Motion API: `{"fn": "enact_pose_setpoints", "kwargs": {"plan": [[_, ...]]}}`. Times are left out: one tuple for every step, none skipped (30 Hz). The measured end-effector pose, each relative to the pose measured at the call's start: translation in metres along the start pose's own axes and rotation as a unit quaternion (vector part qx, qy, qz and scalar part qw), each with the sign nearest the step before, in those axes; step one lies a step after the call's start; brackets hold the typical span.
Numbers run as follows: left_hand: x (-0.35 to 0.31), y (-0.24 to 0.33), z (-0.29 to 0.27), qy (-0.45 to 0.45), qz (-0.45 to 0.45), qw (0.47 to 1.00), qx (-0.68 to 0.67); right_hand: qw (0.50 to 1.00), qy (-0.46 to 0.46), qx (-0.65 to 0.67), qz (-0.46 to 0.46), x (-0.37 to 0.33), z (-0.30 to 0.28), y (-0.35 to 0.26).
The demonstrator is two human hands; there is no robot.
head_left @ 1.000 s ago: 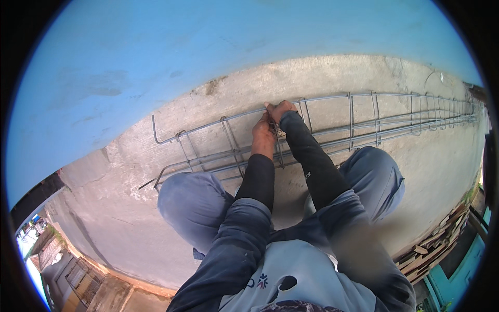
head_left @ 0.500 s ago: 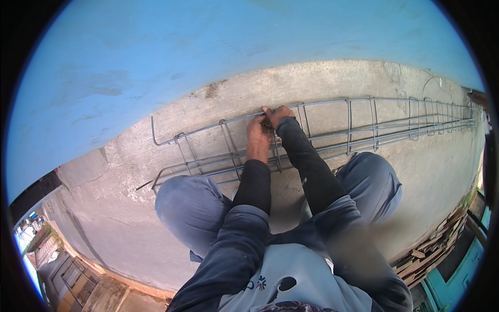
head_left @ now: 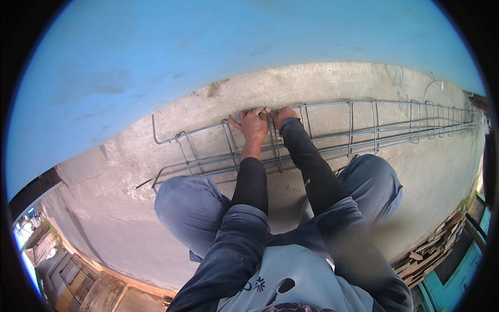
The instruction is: The person moves wooden planks and then sits on the floor to assemble a rebar mesh. They use pliers to tie wire at the intersections of the rebar grid.
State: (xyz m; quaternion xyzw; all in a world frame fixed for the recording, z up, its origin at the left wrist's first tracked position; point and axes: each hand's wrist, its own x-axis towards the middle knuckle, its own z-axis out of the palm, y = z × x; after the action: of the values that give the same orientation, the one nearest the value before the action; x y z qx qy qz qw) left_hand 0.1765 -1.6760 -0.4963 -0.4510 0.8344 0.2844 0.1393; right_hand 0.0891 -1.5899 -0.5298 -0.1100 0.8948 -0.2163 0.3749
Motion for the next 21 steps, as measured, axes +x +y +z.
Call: {"fn": "enact_pose_setpoints", "kwargs": {"plan": [[0.000, 0.002, 0.001, -0.003, -0.001, 1.000, -0.004, 1.000, 0.004, 0.000, 0.009, 0.000, -0.001, 0.002], [0.000, 0.003, 0.002, -0.014, -0.002, 1.000, -0.018, 1.000, 0.008, 0.000, 0.017, 0.000, -0.003, 0.003], [0.000, 0.003, 0.001, -0.023, -0.003, 0.999, -0.032, 1.000, -0.010, -0.002, 0.010, 0.000, -0.005, 0.004], [-0.001, 0.003, -0.001, -0.032, -0.004, 0.998, -0.046, 1.000, -0.028, -0.004, 0.003, 0.000, -0.008, 0.005], [-0.001, 0.002, -0.002, -0.034, -0.005, 0.998, -0.049, 0.999, -0.047, -0.006, -0.004, -0.001, -0.009, 0.006], [-0.001, 0.003, -0.002, -0.037, -0.005, 0.998, -0.053, 0.999, -0.030, 0.001, -0.023, -0.002, -0.010, 0.009], [-0.001, 0.003, -0.003, -0.039, -0.006, 0.998, -0.057, 0.999, -0.014, 0.007, -0.042, -0.003, -0.009, 0.012], [-0.001, 0.003, -0.003, -0.040, -0.001, 0.997, -0.069, 0.998, 0.002, 0.014, -0.061, -0.004, -0.009, 0.015], [-0.001, 0.003, -0.003, -0.042, 0.004, 0.996, -0.079, 0.998, 0.003, 0.015, -0.059, -0.004, -0.010, 0.017], [-0.001, 0.003, -0.003, -0.043, 0.008, 0.995, -0.090, 0.998, 0.004, 0.015, -0.057, -0.003, -0.011, 0.017], [-0.001, 0.004, -0.002, -0.039, 0.002, 0.996, -0.086, 0.998, 0.004, 0.016, -0.055, -0.002, -0.012, 0.019], [0.000, 0.002, -0.002, -0.033, -0.005, 0.996, -0.080, 0.999, 0.005, 0.011, -0.052, -0.005, -0.011, 0.015], [0.001, -0.001, -0.002, -0.027, -0.013, 0.997, -0.073, 0.999, 0.006, 0.006, -0.050, -0.007, -0.009, 0.012], [0.001, -0.005, -0.003, -0.027, -0.022, 0.996, -0.082, 0.999, 0.007, 0.001, -0.048, -0.009, -0.007, 0.008], [0.001, 0.000, -0.004, -0.031, -0.023, 0.995, -0.095, 0.999, 0.000, -0.009, -0.044, -0.004, -0.008, 0.012], [0.002, 0.007, -0.003, -0.036, -0.021, 0.993, -0.108, 0.999, -0.004, -0.019, -0.037, 0.003, -0.010, 0.020], [0.002, 0.014, -0.003, -0.032, -0.023, 0.993, -0.107, 0.999, -0.009, -0.030, -0.030, 0.010, -0.013, 0.028], [0.002, 0.013, -0.002, -0.025, -0.033, 0.994, -0.104, 0.999, -0.019, -0.034, -0.022, 0.009, -0.011, 0.023], [0.001, 0.011, -0.002, -0.019, -0.042, 0.994, -0.101, 0.999, -0.029, -0.039, -0.014, 0.008, -0.007, 0.018], [0.002, 0.008, -0.004, -0.025, -0.052, 0.993, -0.101, 0.998, -0.038, -0.043, -0.006, 0.006, -0.005, 0.013], [0.005, 0.009, -0.005, -0.032, -0.056, 0.992, -0.104, 0.999, -0.026, -0.043, -0.011, 0.007, -0.004, 0.017]]}}
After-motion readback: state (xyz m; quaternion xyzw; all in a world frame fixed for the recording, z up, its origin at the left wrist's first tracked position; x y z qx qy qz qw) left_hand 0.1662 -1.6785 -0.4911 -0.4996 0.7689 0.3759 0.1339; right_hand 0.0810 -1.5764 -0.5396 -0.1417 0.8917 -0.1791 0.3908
